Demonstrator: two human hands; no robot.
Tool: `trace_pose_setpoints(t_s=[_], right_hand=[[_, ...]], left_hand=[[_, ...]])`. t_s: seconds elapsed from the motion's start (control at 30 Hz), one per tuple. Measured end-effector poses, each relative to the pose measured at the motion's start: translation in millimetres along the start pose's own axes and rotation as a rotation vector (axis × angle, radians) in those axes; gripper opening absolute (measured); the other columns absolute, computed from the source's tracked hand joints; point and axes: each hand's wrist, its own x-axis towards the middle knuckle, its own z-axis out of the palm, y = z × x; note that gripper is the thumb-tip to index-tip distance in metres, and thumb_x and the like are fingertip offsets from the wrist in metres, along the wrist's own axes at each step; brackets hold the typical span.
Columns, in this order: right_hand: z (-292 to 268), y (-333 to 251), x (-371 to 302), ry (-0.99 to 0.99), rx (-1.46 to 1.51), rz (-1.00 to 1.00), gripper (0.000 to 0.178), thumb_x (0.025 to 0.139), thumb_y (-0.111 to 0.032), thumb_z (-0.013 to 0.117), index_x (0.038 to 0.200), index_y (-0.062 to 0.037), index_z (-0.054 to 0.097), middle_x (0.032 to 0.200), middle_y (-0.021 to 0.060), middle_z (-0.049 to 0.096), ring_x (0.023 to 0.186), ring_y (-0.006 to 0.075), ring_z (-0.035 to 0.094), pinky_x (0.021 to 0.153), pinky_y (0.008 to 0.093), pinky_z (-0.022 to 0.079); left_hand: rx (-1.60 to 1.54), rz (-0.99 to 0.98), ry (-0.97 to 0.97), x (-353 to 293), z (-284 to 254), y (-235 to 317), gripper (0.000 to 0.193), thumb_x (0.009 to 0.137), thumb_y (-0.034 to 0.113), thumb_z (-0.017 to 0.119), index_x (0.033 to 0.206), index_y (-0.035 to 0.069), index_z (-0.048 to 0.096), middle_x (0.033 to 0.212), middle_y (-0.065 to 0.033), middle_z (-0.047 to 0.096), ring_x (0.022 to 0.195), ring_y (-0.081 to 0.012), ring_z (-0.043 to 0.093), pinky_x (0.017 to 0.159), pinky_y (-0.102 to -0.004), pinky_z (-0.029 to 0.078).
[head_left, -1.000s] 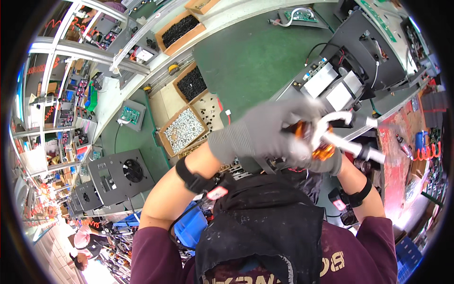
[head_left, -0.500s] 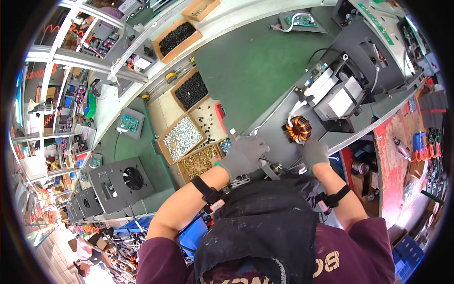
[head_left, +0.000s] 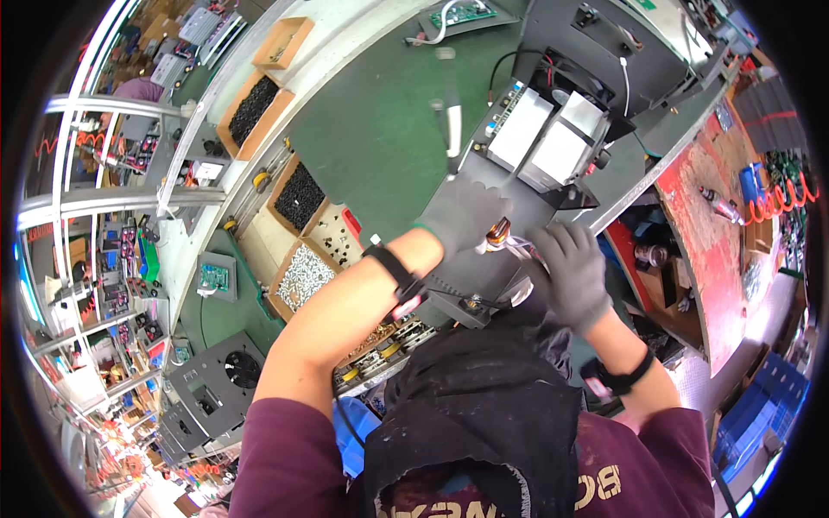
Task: Assembling and securing electronic components and housings for power units on an industrial line.
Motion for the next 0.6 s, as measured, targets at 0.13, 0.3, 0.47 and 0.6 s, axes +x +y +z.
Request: trace_pose_setpoints(t_s=[0.13, 0.3, 0.47, 0.6], right_hand=[[-21.7, -6.8, -48.6, -0.429, 0.129, 0.040, 0.025, 0.091, -0.025, 0.059, 0.109, -0.0076, 0.059, 0.085, 0.0101, 0.065, 0.073, 0.0327, 0.061, 0.066, 0.0427, 0.050], [23.4, -2.0, -58.0, -0.772, 0.482, 0.488, 0.022, 0.098, -0.024, 0.055, 0.107, -0.0057, 0.064, 0.074, 0.0073, 0.063, 0.059, 0.0239, 0.059, 0.059, 0.0345, 0.050], [23.1, 2.2, -36.4, -0.734, 1.150, 0.862, 0.025, 0.098, -0.029, 0.057, 0.105, -0.0080, 0.068, 0.071, 0.0039, 0.064, 0.059, 0.0117, 0.059, 0.055, 0.0272, 0.049], [54.3, -19.1, -5.5, -0.525, 0.821, 0.765, 0.029, 0.097, -0.030, 0.059, 0.098, -0.0035, 0.070, 0.069, 0.0076, 0.065, 0.065, 0.0213, 0.063, 0.063, 0.0364, 0.051]], left_hand=[[0.092, -0.078, 0.284, -9.9, 16.5, 21.5, 0.013, 0.085, 0.024, 0.060, 0.097, 0.020, 0.059, 0.094, -0.0003, 0.057, 0.089, -0.0176, 0.059, 0.074, -0.0354, 0.044], [0.192, -0.067, 0.209, 2.7, 18.1, 37.0, 0.011, 0.086, 0.024, 0.058, 0.096, 0.021, 0.060, 0.092, 0.0013, 0.055, 0.092, -0.0166, 0.056, 0.074, -0.0353, 0.042], [0.154, -0.053, 0.177, 4.0, 19.4, 36.1, 0.012, 0.086, 0.024, 0.058, 0.097, 0.021, 0.060, 0.093, 0.0012, 0.055, 0.095, -0.0166, 0.055, 0.076, -0.0353, 0.041], [0.148, -0.038, 0.211, 5.5, 19.0, 33.5, 0.011, 0.086, 0.024, 0.057, 0.095, 0.020, 0.060, 0.094, 0.0003, 0.056, 0.095, -0.0173, 0.054, 0.077, -0.0365, 0.040]])
